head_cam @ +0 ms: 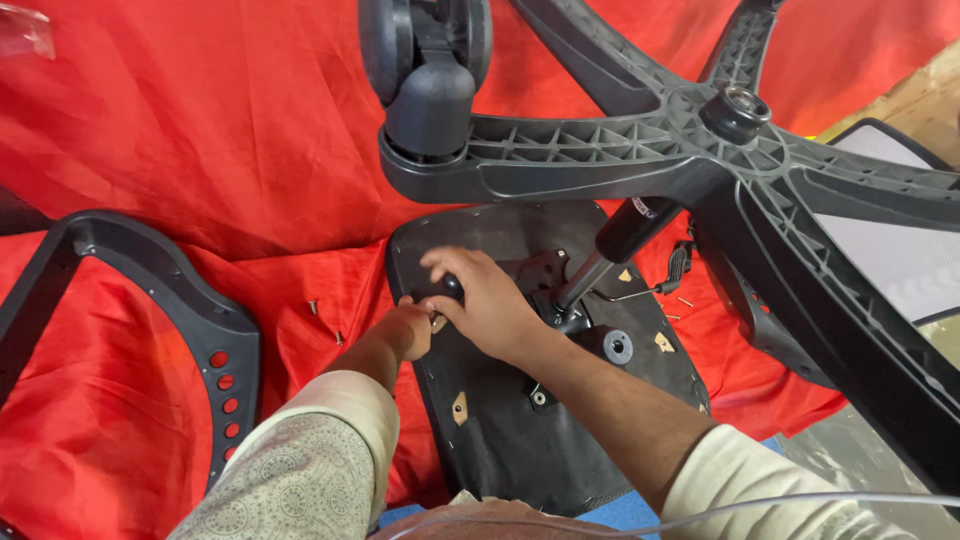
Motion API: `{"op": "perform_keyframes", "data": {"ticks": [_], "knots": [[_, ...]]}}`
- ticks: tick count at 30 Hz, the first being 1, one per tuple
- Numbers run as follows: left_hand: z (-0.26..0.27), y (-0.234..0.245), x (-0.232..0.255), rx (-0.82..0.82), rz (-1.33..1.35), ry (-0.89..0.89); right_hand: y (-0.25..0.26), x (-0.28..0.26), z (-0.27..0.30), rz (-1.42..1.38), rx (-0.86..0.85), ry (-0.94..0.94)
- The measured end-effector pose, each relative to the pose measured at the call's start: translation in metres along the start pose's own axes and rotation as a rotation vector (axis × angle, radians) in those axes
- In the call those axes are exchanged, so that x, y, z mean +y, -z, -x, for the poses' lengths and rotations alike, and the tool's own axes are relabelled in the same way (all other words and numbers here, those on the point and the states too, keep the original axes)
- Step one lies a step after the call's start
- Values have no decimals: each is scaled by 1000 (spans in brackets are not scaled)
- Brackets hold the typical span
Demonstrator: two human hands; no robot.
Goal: The person uses a manual screwdriver to tighten screws into the underside of an overturned office chair seat. The chair base and armrests are visible nearby on a red protective sheet.
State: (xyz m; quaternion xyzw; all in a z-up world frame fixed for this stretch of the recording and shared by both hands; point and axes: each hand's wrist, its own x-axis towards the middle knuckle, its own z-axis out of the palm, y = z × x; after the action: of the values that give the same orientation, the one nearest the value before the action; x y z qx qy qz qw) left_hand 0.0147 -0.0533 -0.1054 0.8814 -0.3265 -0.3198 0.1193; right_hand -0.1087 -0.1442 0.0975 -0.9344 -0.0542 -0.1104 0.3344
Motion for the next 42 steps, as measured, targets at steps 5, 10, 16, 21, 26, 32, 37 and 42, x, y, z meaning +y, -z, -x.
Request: {"op": "perform_keyframes", "data": {"ticks": [5,10,16,21,26,32,37,42], "knots": [[-14,-8,-3,-10,-76,-31,0,-1,1,-254,-65,-148],[-19,-11,-3,-29,-102,-49,-9,-14,4,94,102,91],[-16,-9,-4,-54,-127,-50,-3,-20,-6,-36,-34,-75],[-27,-19,-3,-90,-198,-87,-9,-22,-7,-58,-1,86],[-42,-30,-7,-121,-279,-112,-14,-26,-11,48,23,-36],[-60,-37,-9,-149,-362,-134,-13,-17,-6,-95,-47,8],[-67,-40,-12,-174,-421,-150,-17,-16,-5,-52,25,89],[-77,-47,-15,-195,-470,-176,-11,-23,-3,133,-25,-114]]}}
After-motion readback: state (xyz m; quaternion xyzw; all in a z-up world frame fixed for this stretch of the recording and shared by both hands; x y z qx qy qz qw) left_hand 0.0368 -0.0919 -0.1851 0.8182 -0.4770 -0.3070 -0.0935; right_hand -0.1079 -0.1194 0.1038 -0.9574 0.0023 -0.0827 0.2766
